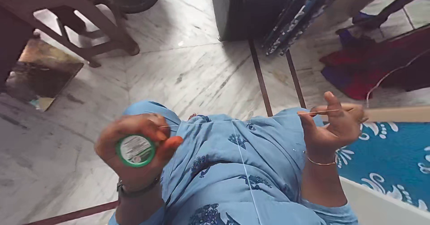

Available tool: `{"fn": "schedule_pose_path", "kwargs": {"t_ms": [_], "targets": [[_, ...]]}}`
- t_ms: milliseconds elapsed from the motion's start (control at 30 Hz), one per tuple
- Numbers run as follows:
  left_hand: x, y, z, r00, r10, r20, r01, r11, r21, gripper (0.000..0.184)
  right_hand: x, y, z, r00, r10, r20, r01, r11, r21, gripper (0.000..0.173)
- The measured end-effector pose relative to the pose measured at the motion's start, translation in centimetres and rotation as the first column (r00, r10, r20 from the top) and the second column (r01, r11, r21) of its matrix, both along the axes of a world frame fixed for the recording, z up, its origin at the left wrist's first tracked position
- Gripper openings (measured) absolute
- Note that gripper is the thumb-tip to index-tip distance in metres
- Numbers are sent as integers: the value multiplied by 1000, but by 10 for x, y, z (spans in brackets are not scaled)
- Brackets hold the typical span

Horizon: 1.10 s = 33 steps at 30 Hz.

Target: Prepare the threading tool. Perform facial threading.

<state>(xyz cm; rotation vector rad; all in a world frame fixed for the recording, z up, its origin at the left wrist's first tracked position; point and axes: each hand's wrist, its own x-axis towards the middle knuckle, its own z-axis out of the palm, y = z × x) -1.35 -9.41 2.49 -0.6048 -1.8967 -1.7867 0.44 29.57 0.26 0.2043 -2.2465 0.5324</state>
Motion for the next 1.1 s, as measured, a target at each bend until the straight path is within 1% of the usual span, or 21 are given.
{"fn": "schedule_pose_path", "kwargs": {"t_ms": [67, 200, 300, 367, 433, 467, 533, 600, 633, 667, 700, 767, 800, 833, 867, 900, 933, 967, 1000, 1033, 1100], "targets": [[-5, -8, -7, 999, 49, 17, -48, 998, -44, 23, 2, 4, 9, 999, 18, -45, -18, 1000, 3, 44], [-20, -12, -31, 985, 154, 72, -141, 977, -160, 27, -1, 4, 9, 998, 42, -41, -41, 999, 28, 41], [-38, -14, -66, 957, 226, 184, -180, 955, -234, 27, -10, -8, -6, 999, 50, -7, -49, 998, 38, 34], [-46, -12, -95, 881, 373, 293, -241, 884, -401, 34, -18, -17, -25, 995, 48, 83, -53, 997, 59, 29], [-52, -7, -114, 783, 488, 385, -232, 804, -547, 36, -26, -25, -49, 979, 38, 200, -57, 994, 92, 25], [-53, -5, -116, 750, 521, 407, -229, 783, -579, 34, -29, -28, -59, 965, 35, 260, -62, 993, 96, 25], [-51, -5, -109, 746, 529, 406, -242, 782, -574, 34, -31, -31, -72, 925, 39, 377, -59, 997, 40, 27], [-46, -5, -95, 814, 432, 389, -239, 859, -454, 34, -28, -33, -74, 890, 56, 453, -39, 998, -48, 34], [-43, -4, -87, 862, 330, 384, -194, 916, -351, 34, -26, -34, -74, 875, 73, 479, -27, 994, -102, 39], [-39, 1, -78, 901, 199, 385, -109, 964, -243, 33, -25, -36, -76, 859, 102, 501, -17, 985, -171, 44], [-35, 8, -68, 923, 67, 380, -8, 988, -154, 32, -24, -37, -80, 835, 149, 530, -12, 967, -253, 48], [-27, 31, -48, 928, -203, 312, 236, 969, -72, 29, -25, -41, -93, 755, 254, 604, -27, 934, -358, 60], [-24, 45, -38, 906, -334, 262, 360, 931, -57, 32, -26, -45, -98, 717, 285, 636, -62, 935, -349, 69], [-21, 60, -29, 864, -451, 223, 473, 880, -52, 37, -28, -50, -100, 684, 298, 666, -119, 946, -301, 76], [-16, 75, -21, 825, -529, 200, 550, 832, -71, 44, -29, -57, -100, 659, 293, 693, -191, 956, -222, 79], [-12, 88, -12, 802, -570, 181, 593, 796, -120, 49, -31, -64, -96, 625, 278, 730, -267, 954, -135, 77], [-9, 100, -6, 792, -592, 151, 611, 772, -178, 49, -32, -70, -92, 603, 258, 755, -332, 942, -56, 70], [-7, 108, -1, 801, -586, 119, 597, 768, -234, 45, -34, -74, -93, 614, 229, 755, -378, 925, 27, 63], [-6, 113, 1, 828, -555, 81, 554, 787, -272, 39, -35, -75, -95, 640, 217, 737, -396, 915, 75, 59], [-6, 113, 2, 863, -503, 47, 494, 823, -279, 32, -36, -71, -98, 690, 215, 691, -389, 915, 104, 55], [-6, 102, 1, 934, -357, 27, 354, 910, -215, 21, -37, -55, -97, 791, 201, 578, -321, 941, 111, 48]]}}
